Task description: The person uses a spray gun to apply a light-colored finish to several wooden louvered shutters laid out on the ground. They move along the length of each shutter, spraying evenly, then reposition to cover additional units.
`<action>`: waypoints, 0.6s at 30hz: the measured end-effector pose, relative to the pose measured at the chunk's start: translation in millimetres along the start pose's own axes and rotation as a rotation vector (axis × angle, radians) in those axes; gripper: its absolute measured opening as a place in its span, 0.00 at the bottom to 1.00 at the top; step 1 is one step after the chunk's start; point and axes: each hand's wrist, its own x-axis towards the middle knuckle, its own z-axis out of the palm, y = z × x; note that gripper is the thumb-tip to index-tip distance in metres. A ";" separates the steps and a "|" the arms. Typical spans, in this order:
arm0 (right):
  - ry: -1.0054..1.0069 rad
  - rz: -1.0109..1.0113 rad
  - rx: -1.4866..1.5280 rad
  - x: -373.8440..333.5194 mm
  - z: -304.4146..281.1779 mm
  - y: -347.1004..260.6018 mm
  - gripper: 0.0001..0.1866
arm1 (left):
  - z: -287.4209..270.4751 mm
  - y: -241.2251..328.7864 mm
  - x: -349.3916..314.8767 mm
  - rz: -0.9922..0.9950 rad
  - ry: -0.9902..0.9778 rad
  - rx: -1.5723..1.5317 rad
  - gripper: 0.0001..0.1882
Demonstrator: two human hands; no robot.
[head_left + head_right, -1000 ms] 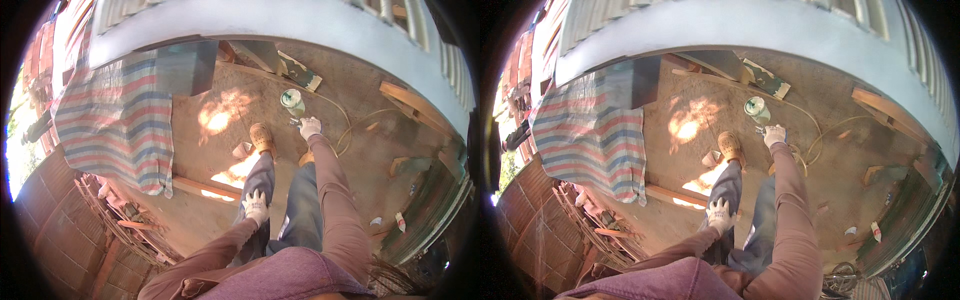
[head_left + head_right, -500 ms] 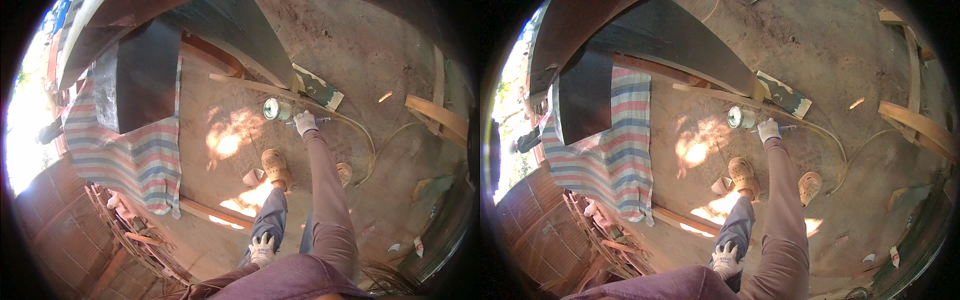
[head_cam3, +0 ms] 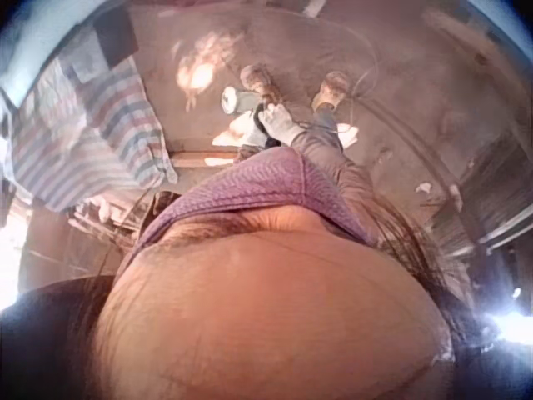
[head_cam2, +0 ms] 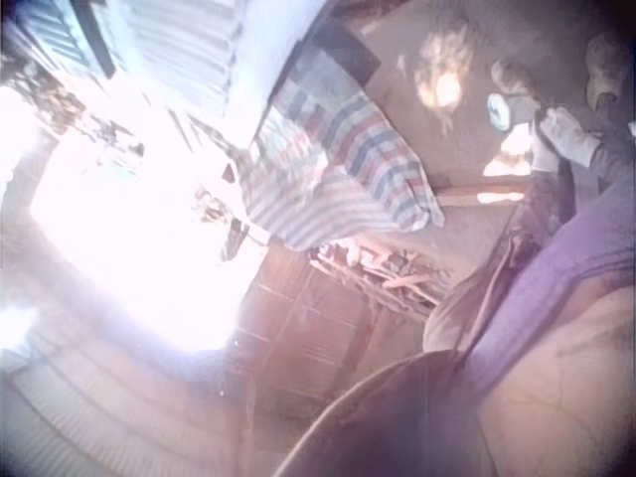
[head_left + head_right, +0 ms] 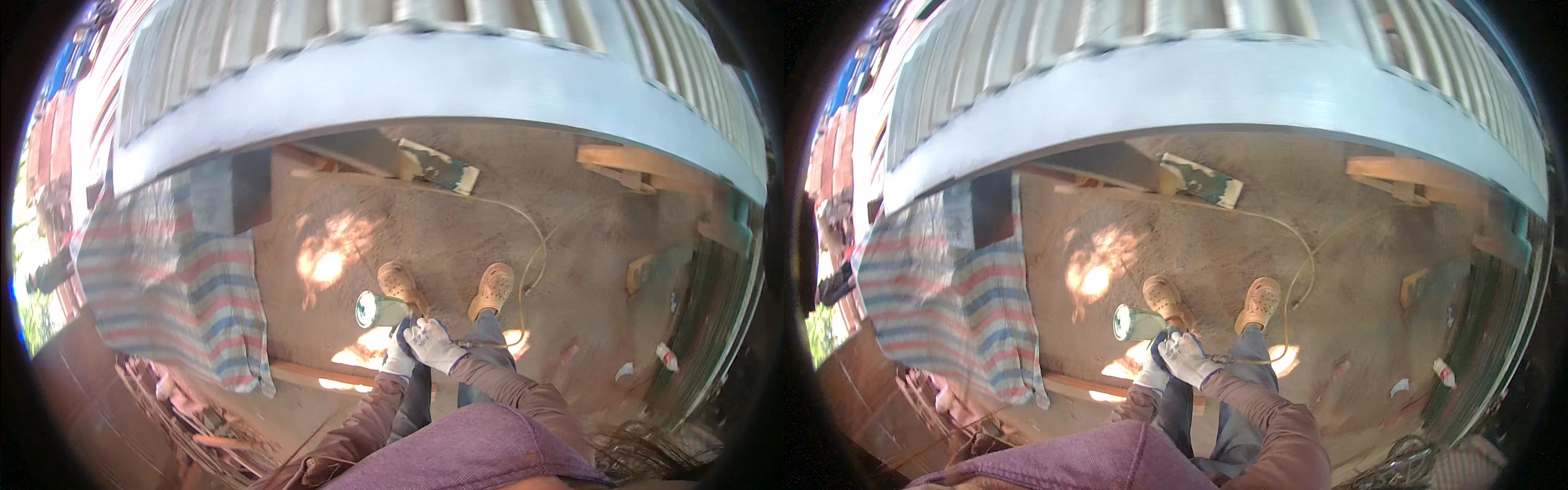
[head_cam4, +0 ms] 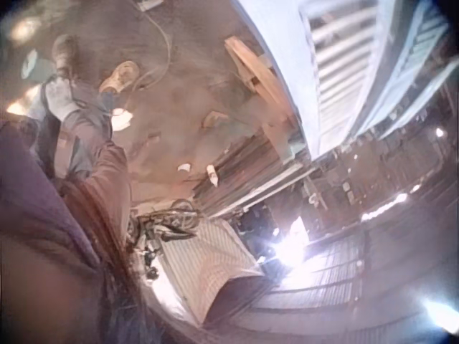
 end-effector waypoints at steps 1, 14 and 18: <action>0.058 -0.020 0.031 -9.4 -10.1 1.7 0.16 | -25.3 -8.4 7.9 -0.043 -0.056 -0.025 0.13; 0.285 -0.073 0.155 -22.3 -1.9 73.3 0.26 | -19.6 110.1 85.2 -0.255 -0.189 -0.026 0.12; 0.344 -0.034 0.229 10.7 10.6 86.6 0.20 | -40.8 130.8 135.8 -0.280 -0.072 0.019 0.10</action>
